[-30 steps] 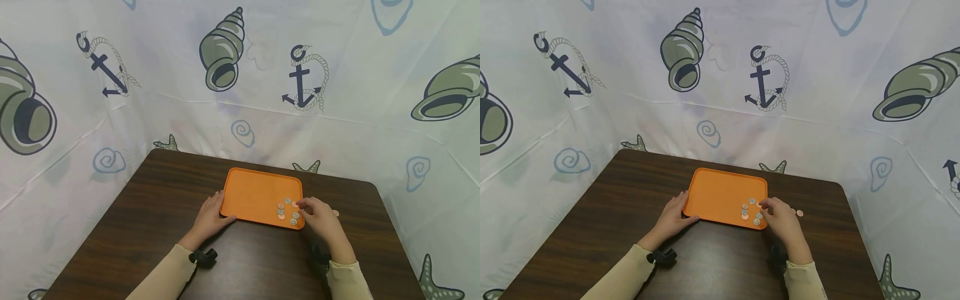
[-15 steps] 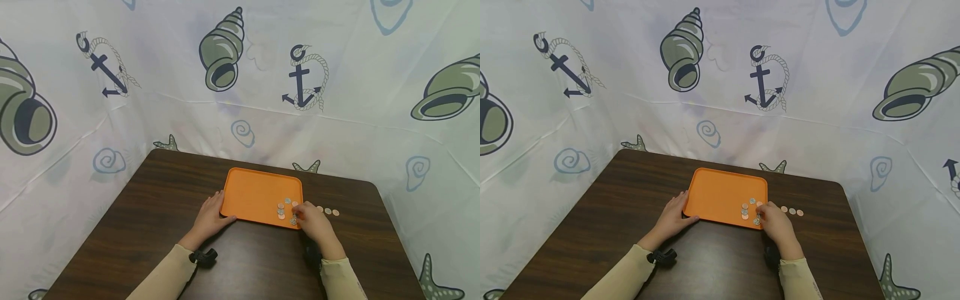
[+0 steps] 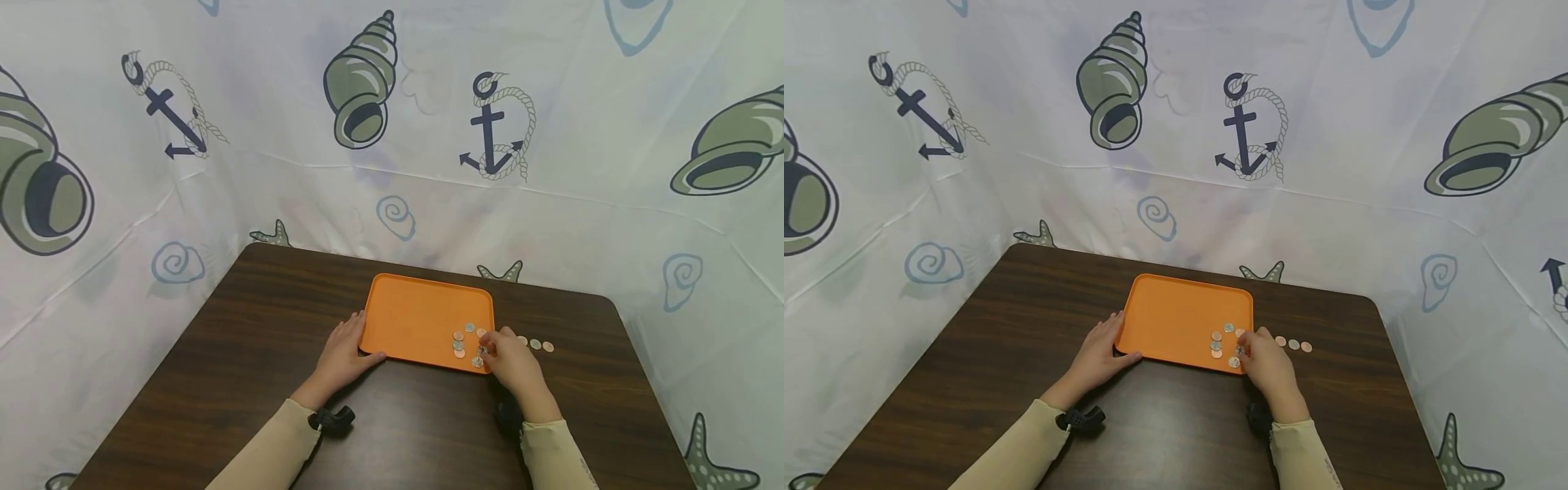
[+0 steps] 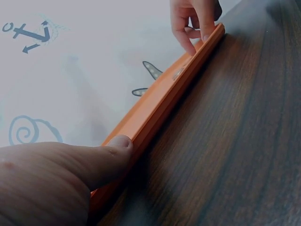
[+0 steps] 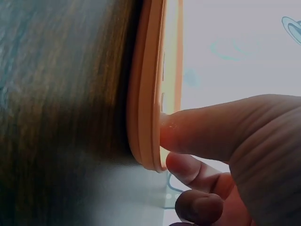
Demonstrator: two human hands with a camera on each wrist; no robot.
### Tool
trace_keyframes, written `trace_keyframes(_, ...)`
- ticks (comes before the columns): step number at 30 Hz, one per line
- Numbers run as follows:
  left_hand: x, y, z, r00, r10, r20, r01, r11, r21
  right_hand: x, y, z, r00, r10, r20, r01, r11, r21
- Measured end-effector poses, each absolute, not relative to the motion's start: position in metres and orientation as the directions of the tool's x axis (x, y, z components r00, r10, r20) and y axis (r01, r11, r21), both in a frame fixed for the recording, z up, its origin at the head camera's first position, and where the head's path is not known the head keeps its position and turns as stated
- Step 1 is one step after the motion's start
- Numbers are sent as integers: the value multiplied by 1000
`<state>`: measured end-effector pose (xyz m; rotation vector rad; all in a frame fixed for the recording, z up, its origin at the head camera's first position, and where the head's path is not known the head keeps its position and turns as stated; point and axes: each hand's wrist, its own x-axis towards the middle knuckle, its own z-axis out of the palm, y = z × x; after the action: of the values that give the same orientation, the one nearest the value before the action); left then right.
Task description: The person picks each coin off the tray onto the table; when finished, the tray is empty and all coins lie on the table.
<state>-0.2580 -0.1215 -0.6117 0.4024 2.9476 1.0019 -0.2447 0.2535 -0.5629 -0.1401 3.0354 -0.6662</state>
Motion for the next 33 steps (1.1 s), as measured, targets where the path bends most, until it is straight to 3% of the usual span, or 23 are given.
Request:
trace_keyframes(9, -257, -121, -611, -968, 236, 87, 240, 758, 607, -244, 254, -565, -997, -76, -9, -64, 887, -458)
trace_keyframes(18, -258, -121, -612, -968, 235, 88, 238, 756, 609, -248, 257, -563, -995, -47, 89, -87, 848, -523)
trace_keyframes(27, -258, -122, -611, -965, 237, 112, 256, 760, 597, -248, 285, -553, -931, 196, 309, -26, 807, -589)
trace_keyframes(33, -257, -122, -610, -966, 239, 98, 250, 760, 600, -245, 320, -555, -905, 318, 284, 23, 703, -711)
